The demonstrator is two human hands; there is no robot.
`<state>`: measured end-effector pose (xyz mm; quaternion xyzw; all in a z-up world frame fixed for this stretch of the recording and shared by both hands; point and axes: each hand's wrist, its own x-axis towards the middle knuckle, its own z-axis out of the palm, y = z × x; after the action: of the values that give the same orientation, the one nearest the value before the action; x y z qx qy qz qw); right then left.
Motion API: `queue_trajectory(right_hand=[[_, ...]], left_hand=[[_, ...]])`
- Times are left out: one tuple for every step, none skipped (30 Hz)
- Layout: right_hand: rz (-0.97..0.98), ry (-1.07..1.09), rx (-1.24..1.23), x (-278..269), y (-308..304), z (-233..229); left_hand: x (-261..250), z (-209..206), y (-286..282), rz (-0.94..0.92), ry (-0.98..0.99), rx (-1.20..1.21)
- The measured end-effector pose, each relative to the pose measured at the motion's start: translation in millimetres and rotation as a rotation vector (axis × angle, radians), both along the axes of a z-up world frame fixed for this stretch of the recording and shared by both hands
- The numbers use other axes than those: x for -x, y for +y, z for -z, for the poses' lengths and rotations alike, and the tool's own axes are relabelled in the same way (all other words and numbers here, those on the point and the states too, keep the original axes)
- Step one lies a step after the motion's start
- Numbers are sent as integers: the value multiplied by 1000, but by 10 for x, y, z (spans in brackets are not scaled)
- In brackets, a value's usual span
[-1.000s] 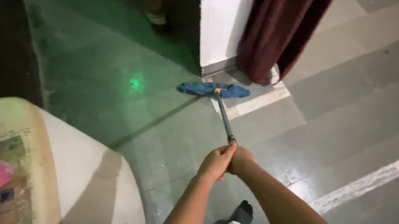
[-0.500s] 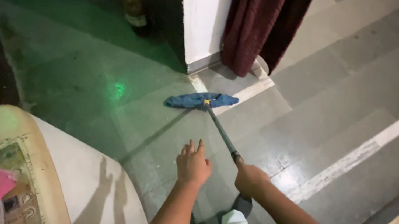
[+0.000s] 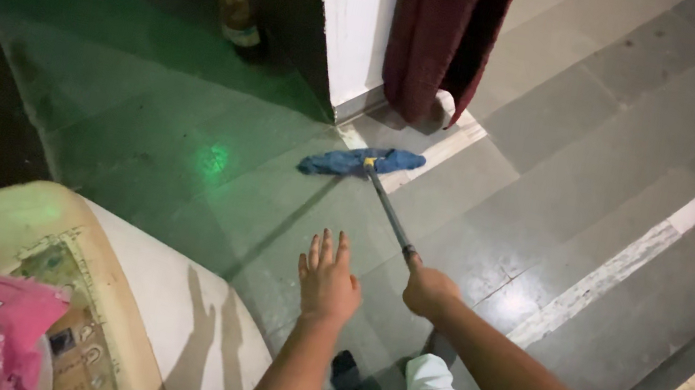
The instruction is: The person mops a tiled floor using a mop with a blue head and a metal handle, moving through a hallway and cleaning around a sink and a washing machine.
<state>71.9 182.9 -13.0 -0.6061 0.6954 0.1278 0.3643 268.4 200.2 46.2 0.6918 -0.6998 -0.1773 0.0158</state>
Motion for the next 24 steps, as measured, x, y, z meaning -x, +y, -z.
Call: queue_trajectory(right_hand=[[15, 13, 0, 8, -34, 55], [18, 11, 1, 67, -40, 79], [6, 7, 18, 161, -32, 66], [-4, 1, 30, 193, 12, 36], [1, -2, 27, 217, 75, -23], [16, 26, -4, 326, 151, -125], [30, 54, -34, 392, 209, -226], [41, 58, -33, 431, 254, -314], [31, 77, -61, 486, 330, -398], [19, 94, -92, 520, 428, -467], [28, 97, -95, 537, 531, -524], [25, 103, -90, 546, 632, -570], [23, 108, -86, 551, 722, -606], [32, 110, -86, 549, 812, -630], [51, 118, -167, 536, 921, -632], [70, 125, -249, 531, 1028, -607], [79, 126, -249, 544, 1128, -557], [-28, 168, -137, 559, 1228, -486], [-135, 209, -24, 583, 1305, -404], [-131, 207, -22, 589, 1327, -315], [-127, 207, -8, 594, 1332, -243], [-123, 205, 4, 600, 1331, -201], [-121, 200, 5, 626, 1310, -191], [-94, 184, 9, 663, 1270, -203]], left_hand=[[-31, -9, 15, -6, 10, -20], [-69, -12, 17, -3, 8, -18], [-110, -11, 17, 15, -2, 9], [-156, -8, 45, 34, -13, 31], [-203, -4, 56, 40, -16, 27], [-216, 5, 30, 42, -29, 18], [-227, 14, 11, 44, -41, 9], [-222, 24, -13, 55, -36, 11], [-212, 32, -39, 49, -42, -17], [-204, 37, -41, 42, -49, -49], [-187, 39, -38, 51, -45, -51], [-170, 36, -49, 33, -48, -85], [-147, 28, -63, 14, -50, -119], [-116, 14, -73, 24, -48, -118], [-83, -1, -78, 38, -60, -101], [-49, -10, -79, 52, -72, -86], [-10, -18, -87, 61, -70, -85], [24, -27, -92, 78, -71, -77], [59, -34, -100, 95, -72, -70], [87, -40, -121, 98, -74, -67], [130, -42, -134, 97, -72, -77], [158, -48, -137, 96, -72, -89], [179, -53, -144, 98, -77, -88], [205, -53, -142, 93, -82, -123]])
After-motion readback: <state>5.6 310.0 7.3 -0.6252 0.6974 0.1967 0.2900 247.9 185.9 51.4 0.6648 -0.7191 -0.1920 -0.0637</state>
